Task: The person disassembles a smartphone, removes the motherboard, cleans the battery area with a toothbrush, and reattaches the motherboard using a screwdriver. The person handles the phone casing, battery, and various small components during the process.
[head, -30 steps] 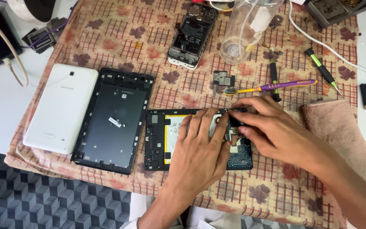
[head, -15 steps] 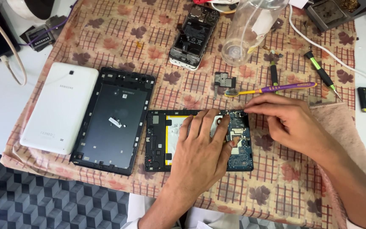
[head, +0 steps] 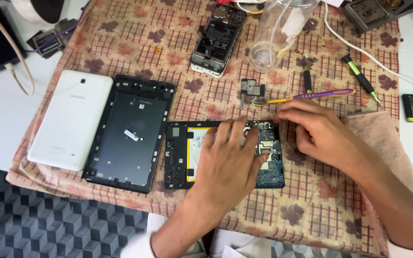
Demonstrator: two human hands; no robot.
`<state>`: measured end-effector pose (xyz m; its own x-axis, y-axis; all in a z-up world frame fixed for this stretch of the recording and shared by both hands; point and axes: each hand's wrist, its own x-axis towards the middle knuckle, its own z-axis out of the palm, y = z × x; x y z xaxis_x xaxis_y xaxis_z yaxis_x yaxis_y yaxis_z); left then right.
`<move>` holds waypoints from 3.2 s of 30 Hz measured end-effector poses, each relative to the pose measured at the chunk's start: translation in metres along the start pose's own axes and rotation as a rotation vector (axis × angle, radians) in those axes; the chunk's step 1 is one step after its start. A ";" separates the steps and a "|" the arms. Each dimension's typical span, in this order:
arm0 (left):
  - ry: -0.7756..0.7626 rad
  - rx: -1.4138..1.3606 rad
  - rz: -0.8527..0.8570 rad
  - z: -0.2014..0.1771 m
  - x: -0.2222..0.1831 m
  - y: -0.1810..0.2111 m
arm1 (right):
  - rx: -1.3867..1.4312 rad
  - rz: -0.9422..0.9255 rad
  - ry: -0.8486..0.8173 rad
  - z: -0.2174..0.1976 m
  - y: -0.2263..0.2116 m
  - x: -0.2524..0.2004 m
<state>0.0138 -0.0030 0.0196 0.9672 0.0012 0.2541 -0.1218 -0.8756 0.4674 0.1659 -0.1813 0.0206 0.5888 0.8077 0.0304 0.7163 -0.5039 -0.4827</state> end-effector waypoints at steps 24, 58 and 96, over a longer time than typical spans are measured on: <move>-0.132 -0.198 0.049 0.022 0.098 -0.043 | -0.576 -0.240 -0.034 0.008 -0.013 -0.011; 0.095 -0.097 0.051 0.019 0.085 -0.050 | -0.493 0.030 0.419 -0.020 0.028 -0.003; -0.134 -0.182 0.026 0.005 0.080 -0.041 | 0.749 -0.014 0.388 0.013 0.015 -0.016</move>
<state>0.0970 0.0309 0.0159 0.9826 -0.0956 0.1590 -0.1739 -0.7732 0.6099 0.1630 -0.1976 0.0015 0.7667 0.5808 0.2735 0.3675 -0.0478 -0.9288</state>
